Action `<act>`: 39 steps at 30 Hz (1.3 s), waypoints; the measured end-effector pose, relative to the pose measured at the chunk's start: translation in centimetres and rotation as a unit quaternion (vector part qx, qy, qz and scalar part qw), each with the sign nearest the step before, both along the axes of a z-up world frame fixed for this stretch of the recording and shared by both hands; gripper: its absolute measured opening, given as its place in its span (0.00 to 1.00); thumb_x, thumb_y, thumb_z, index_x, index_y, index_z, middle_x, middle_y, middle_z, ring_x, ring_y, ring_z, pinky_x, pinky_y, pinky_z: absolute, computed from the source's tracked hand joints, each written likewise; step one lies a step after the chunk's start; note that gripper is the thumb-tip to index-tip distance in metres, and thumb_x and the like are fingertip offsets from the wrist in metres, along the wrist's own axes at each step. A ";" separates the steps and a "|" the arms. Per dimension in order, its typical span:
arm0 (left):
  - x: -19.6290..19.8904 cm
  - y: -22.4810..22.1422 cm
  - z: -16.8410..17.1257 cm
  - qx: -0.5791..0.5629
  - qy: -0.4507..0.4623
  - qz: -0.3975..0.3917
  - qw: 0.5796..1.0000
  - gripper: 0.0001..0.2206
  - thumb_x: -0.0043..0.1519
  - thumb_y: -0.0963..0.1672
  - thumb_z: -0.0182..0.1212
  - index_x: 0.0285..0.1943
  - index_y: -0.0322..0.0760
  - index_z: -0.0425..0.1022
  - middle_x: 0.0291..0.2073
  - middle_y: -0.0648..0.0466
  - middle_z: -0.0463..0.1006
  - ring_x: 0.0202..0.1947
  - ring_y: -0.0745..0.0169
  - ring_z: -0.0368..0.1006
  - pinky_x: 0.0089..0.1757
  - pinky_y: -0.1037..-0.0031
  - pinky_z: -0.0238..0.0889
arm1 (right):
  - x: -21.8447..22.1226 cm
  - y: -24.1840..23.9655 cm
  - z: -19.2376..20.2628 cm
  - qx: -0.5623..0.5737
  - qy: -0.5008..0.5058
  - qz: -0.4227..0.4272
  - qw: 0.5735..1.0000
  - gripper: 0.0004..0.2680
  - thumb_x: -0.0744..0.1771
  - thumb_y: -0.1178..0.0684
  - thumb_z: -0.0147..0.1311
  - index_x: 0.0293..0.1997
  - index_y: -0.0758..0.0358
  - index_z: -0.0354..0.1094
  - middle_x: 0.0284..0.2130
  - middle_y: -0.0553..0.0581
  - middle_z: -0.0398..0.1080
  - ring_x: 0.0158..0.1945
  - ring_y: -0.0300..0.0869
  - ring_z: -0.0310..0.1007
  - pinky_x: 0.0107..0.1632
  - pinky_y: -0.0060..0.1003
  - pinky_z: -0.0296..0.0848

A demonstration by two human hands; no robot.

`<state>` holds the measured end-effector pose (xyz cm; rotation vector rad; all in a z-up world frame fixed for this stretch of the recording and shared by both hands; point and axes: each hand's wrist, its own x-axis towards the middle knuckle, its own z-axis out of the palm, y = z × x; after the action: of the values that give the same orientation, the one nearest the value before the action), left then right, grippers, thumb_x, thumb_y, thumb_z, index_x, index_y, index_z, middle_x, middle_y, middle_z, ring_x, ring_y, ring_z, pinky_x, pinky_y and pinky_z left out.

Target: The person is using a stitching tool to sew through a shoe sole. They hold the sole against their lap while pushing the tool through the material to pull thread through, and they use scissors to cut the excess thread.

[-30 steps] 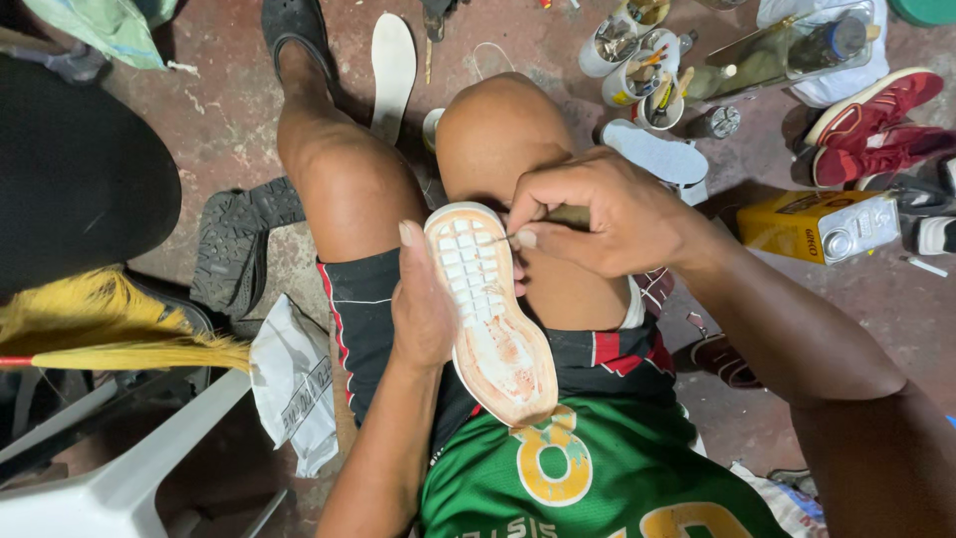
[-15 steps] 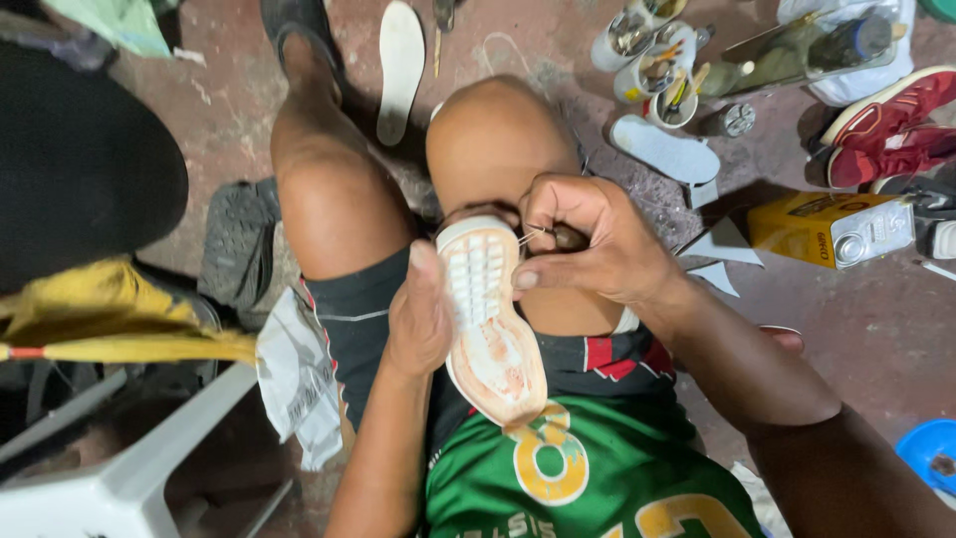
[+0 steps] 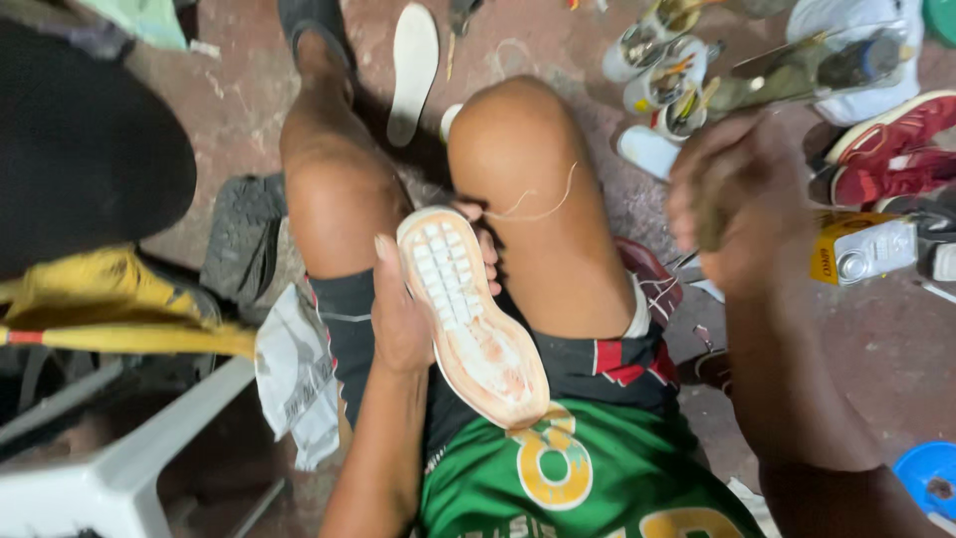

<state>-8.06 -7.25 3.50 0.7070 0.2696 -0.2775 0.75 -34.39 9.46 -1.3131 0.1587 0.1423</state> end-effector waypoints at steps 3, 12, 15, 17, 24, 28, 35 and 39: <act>0.6 -1.0 0.6 -0.016 0.028 -0.027 0.999 0.40 0.67 0.63 0.33 0.71 0.29 0.67 0.47 0.47 0.77 0.44 0.59 0.75 0.49 0.67 0.72 | -2.4 1.8 2.5 -0.317 -0.189 0.185 0.911 0.06 0.70 0.59 0.53 0.50 0.67 0.70 0.36 0.59 0.72 0.34 0.40 0.71 0.37 0.34 0.71; 0.6 -1.7 0.1 0.021 0.029 -0.032 0.999 0.37 0.70 0.62 0.32 0.67 0.27 0.67 0.49 0.45 0.78 0.47 0.56 0.76 0.50 0.63 0.73 | -0.3 5.8 4.6 -0.503 -0.357 0.273 0.739 0.11 0.66 0.57 0.59 0.55 0.57 0.76 0.40 0.52 0.74 0.36 0.45 0.77 0.38 0.38 0.77; 0.4 -1.7 -0.1 0.019 0.024 -0.035 0.999 0.37 0.71 0.61 0.32 0.68 0.26 0.67 0.49 0.45 0.78 0.47 0.56 0.76 0.51 0.64 0.73 | -0.2 5.6 4.7 -0.511 -0.367 0.280 0.726 0.11 0.66 0.57 0.59 0.54 0.56 0.77 0.40 0.51 0.75 0.36 0.44 0.78 0.36 0.38 0.76; 0.3 -1.6 -0.2 0.018 0.022 -0.036 0.999 0.38 0.71 0.62 0.32 0.69 0.26 0.67 0.50 0.45 0.78 0.47 0.56 0.75 0.51 0.64 0.72 | -0.2 5.5 4.7 -0.507 -0.370 0.282 0.725 0.11 0.66 0.57 0.58 0.53 0.56 0.77 0.41 0.50 0.75 0.36 0.43 0.78 0.36 0.37 0.76; 0.4 -1.6 0.1 0.052 0.008 -0.055 0.997 0.39 0.70 0.62 0.31 0.70 0.27 0.65 0.51 0.46 0.77 0.49 0.57 0.75 0.53 0.65 0.72 | 0.4 5.3 4.9 -0.509 -0.369 0.304 0.716 0.10 0.65 0.57 0.60 0.51 0.57 0.77 0.38 0.51 0.74 0.35 0.44 0.77 0.36 0.39 0.75; 0.5 -1.7 0.5 0.074 0.004 -0.059 0.996 0.39 0.70 0.62 0.29 0.70 0.28 0.65 0.49 0.46 0.77 0.47 0.57 0.75 0.52 0.65 0.72 | 1.2 5.3 4.0 -0.514 -0.317 0.339 0.721 0.07 0.64 0.55 0.62 0.45 0.59 0.78 0.36 0.55 0.76 0.30 0.49 0.76 0.32 0.42 0.73; 0.3 -1.8 0.1 0.052 0.048 -0.058 0.996 0.40 0.68 0.63 0.30 0.66 0.26 0.68 0.48 0.43 0.79 0.46 0.54 0.77 0.50 0.63 0.74 | 3.8 5.2 1.6 -0.307 -0.265 0.423 0.810 0.03 0.65 0.58 0.58 0.39 0.64 0.70 0.33 0.56 0.75 0.38 0.50 0.79 0.38 0.39 0.73; 0.0 -1.7 0.1 0.033 0.046 -0.058 0.997 0.42 0.67 0.64 0.30 0.64 0.24 0.68 0.48 0.40 0.79 0.46 0.51 0.79 0.50 0.61 0.74 | 4.2 4.9 0.3 -0.197 -0.225 0.464 0.834 0.02 0.68 0.59 0.55 0.39 0.65 0.68 0.32 0.54 0.74 0.35 0.43 0.76 0.40 0.37 0.72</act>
<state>-8.07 -8.94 3.56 0.7766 0.3276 -0.4144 4.94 -29.54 9.79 -1.7056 -0.9218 0.6432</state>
